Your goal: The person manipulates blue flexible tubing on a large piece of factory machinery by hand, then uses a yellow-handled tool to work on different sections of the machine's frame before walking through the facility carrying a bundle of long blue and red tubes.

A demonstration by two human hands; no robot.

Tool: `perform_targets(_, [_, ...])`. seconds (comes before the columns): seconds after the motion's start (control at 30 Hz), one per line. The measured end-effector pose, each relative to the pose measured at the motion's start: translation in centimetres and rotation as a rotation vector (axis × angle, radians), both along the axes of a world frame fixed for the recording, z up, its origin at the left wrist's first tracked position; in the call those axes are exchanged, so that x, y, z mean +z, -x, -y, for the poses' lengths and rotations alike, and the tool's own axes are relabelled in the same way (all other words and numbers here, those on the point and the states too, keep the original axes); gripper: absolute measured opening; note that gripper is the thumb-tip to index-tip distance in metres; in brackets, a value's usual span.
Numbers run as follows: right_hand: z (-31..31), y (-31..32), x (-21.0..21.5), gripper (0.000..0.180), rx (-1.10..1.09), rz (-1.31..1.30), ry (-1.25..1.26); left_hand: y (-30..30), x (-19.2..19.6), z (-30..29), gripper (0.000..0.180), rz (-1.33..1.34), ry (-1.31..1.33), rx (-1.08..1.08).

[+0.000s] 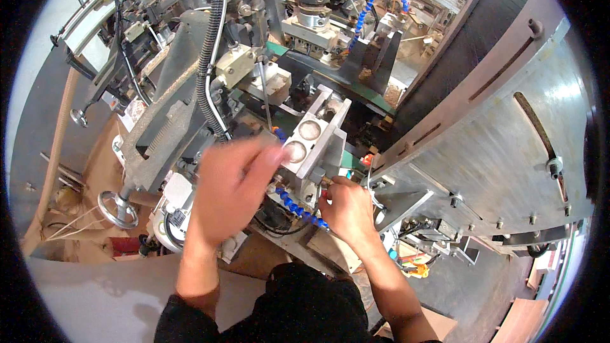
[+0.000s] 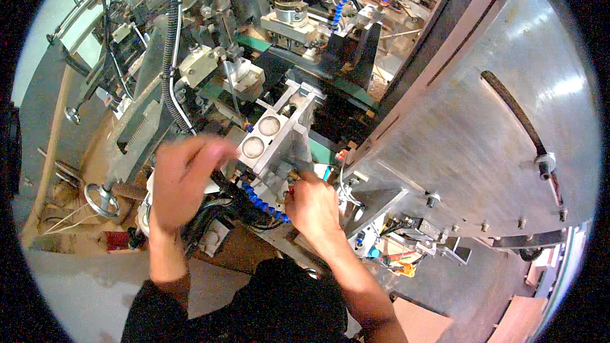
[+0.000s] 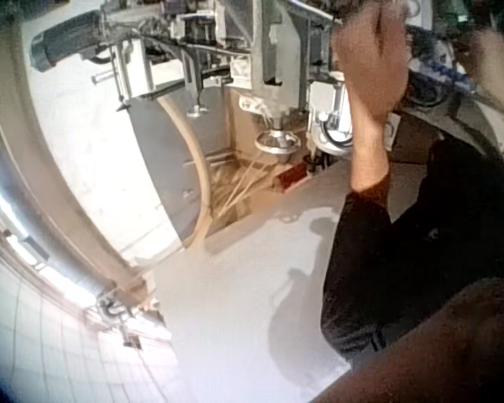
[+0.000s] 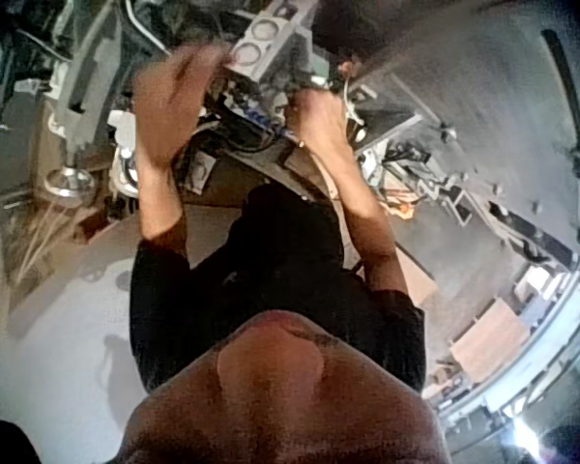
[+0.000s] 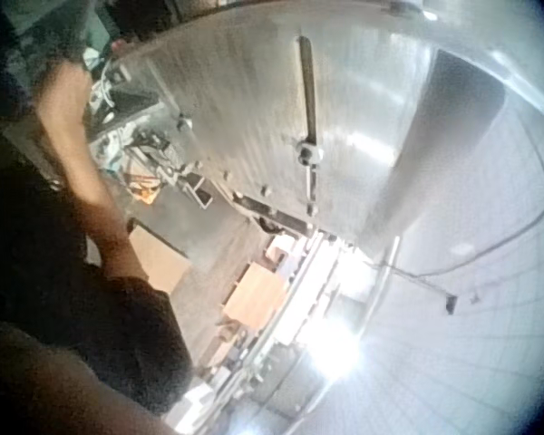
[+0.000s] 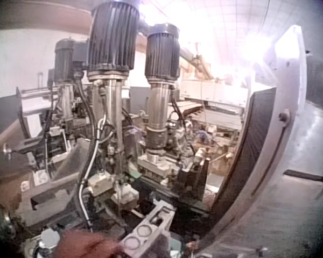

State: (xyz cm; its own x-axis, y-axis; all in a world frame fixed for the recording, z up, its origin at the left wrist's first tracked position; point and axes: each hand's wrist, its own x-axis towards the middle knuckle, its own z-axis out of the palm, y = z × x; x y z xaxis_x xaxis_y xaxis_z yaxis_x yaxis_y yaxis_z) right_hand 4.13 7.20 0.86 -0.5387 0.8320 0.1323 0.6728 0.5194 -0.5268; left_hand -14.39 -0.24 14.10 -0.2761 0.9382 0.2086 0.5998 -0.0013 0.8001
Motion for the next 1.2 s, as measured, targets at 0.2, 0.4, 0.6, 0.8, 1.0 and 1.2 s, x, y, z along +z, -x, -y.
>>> perform_targets(0.2, [0.0, -0.2, 0.6, 0.015, 0.002, 0.054, 0.000, 3.8, -3.4, -15.4, 0.030, -0.789, 0.302, -0.289])
perform_targets(0.4, [-0.1, 0.1, 0.7, 0.018, -0.018, 0.077, 0.078, 6.5, -8.0, -20.9, 0.027, -0.778, 0.623, -0.610])
perform_targets(0.6, [-0.3, -0.3, 0.1, 0.017, 0.028, 0.033, 0.064, 6.2, -9.7, -22.4, 0.034, -0.960, 0.908, -0.614])
perform_targets(0.8, [0.2, 0.1, 0.6, 0.012, 0.008, -0.029, 0.080, 7.3, -13.6, -22.6, 0.024, -0.925, 1.165, -0.638])
perform_targets(1.0, [-0.3, -0.3, 0.1, 0.013, -0.006, -0.054, 0.057, 6.3, -14.6, -23.6, 0.034, -1.026, 1.154, -0.612])
perform_targets(1.2, [-0.3, -0.4, 0.2, 0.013, 0.014, -0.074, 0.034, 6.3, -14.5, -23.9, 0.046, -1.105, 1.135, -0.596])
